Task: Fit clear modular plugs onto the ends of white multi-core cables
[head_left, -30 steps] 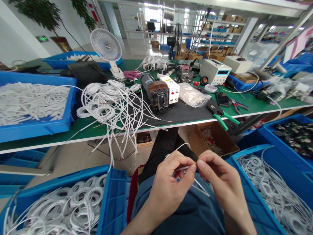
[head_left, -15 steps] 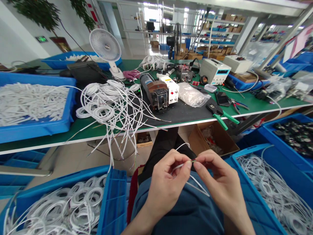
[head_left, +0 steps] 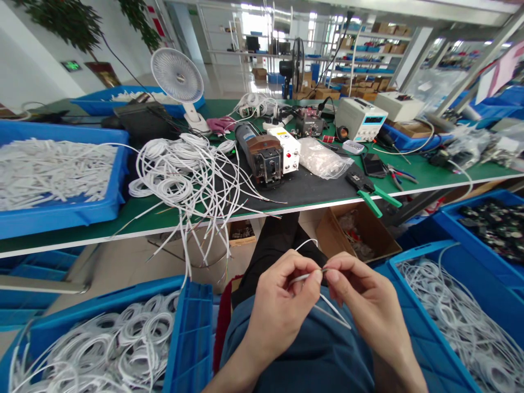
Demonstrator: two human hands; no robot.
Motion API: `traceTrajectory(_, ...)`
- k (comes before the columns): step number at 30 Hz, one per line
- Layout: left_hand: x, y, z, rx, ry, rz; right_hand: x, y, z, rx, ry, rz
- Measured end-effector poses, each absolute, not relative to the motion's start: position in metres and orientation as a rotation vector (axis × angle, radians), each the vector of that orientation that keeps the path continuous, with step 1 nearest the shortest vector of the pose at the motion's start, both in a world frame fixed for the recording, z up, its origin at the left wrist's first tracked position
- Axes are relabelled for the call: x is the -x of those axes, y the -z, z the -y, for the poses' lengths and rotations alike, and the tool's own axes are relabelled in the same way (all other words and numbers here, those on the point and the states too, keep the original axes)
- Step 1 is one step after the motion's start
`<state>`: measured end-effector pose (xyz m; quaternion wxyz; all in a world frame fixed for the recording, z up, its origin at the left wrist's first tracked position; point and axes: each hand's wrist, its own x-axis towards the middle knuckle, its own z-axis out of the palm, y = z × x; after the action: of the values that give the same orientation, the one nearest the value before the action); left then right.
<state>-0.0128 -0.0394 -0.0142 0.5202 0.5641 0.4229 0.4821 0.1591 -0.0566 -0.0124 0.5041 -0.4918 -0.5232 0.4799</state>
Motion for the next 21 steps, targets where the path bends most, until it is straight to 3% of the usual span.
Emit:
traceTrajectory(14, 0.0051, 0.0115, 0.0437, -1.587, -1.289, -1.117, -0.1552, 0.0120, 0.0569, 1.254, -1.095, 1.279)
traceTrajectory(21, 0.0098, 0.0119, 0.0397, -1.543, -1.210, -1.042, -0.1545, 0.0130, 0.0626, 1.279, -0.559, 1.601)
